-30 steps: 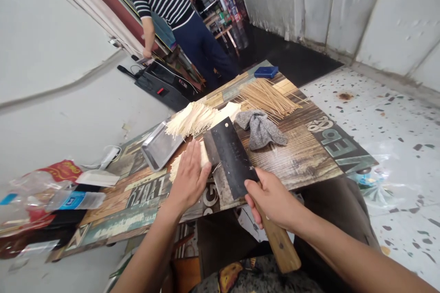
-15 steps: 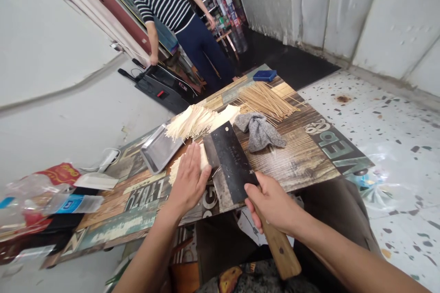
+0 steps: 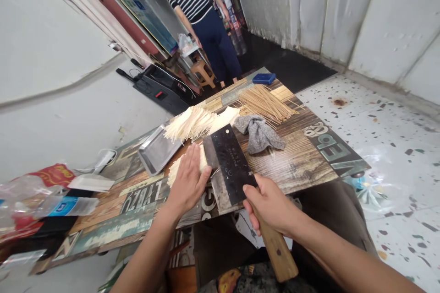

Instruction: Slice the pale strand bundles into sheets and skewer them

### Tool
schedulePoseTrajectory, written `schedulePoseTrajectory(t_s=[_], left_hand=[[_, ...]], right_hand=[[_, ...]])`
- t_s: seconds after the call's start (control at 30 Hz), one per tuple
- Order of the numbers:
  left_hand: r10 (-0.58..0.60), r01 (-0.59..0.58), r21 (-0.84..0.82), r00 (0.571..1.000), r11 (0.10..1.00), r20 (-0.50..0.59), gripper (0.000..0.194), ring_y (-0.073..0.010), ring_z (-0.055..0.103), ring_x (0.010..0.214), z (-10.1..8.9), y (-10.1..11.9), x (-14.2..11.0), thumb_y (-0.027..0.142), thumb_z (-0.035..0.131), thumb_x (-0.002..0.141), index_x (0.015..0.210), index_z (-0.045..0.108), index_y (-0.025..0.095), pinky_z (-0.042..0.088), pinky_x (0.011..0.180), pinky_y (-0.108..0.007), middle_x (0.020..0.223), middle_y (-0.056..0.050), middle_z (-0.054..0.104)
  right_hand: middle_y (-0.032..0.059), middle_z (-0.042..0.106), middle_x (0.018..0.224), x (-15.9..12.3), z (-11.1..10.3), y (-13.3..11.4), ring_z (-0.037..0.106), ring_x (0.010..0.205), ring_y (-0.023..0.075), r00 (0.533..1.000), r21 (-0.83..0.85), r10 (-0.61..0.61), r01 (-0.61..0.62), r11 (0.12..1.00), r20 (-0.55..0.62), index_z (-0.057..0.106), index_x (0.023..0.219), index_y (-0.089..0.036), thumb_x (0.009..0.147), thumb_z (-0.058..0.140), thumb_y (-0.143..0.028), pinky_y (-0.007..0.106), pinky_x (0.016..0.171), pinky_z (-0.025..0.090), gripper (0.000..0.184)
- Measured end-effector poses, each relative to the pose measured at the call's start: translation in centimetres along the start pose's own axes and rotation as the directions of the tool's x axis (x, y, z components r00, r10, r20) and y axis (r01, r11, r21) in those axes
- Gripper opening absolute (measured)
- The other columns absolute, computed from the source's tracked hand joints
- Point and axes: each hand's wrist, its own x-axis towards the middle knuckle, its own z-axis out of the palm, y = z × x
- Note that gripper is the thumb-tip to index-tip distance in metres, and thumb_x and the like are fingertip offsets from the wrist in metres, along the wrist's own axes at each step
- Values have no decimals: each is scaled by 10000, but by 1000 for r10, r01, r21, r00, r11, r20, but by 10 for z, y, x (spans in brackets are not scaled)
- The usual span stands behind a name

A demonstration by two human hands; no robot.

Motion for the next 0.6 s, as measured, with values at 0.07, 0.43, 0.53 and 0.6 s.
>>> schedulePoseTrajectory(t_s=[0.07, 0.43, 0.53, 0.6], left_hand=[[-5, 5, -8, 1000, 1000, 7, 689, -240, 86, 1446, -1, 0, 0, 488, 258, 958, 1494, 111, 80, 149, 1171, -479, 1555, -174, 160], [-14, 15, -56, 1000, 998, 14, 681, -234, 69, 1448, 0, 1, 1, 490, 248, 959, 1492, 123, 85, 139, 1173, -487, 1557, -167, 158], [-23, 24, -70, 1000, 997, 9, 677, -230, 75, 1448, 0, 1, 2, 491, 243, 959, 1488, 142, 81, 138, 1176, -474, 1554, -168, 173], [-31, 31, -75, 1000, 997, 7, 678, -231, 80, 1448, 0, 1, 3, 494, 246, 958, 1485, 153, 78, 139, 1177, -470, 1553, -168, 179]], right_hand=[[-86, 467, 512, 0, 0, 0, 411, 300, 74, 1000, 10, 1, -1, 1000, 1, 366, 751, -222, 888, 434, -386, 204, 312, 377, 224], [-88, 461, 505, 1, 2, -2, 413, 300, 75, 1000, -16, -8, 8, 1000, -1, 376, 754, -218, 898, 420, -370, 207, 313, 384, 214], [-85, 469, 513, 3, 1, -4, 413, 300, 74, 1000, -16, -2, 3, 1000, 8, 374, 750, -218, 892, 427, -373, 210, 315, 387, 217], [-87, 462, 505, 4, 2, -4, 407, 298, 73, 1000, -19, 2, -2, 1000, 3, 368, 744, -219, 884, 433, -382, 210, 313, 384, 224]])
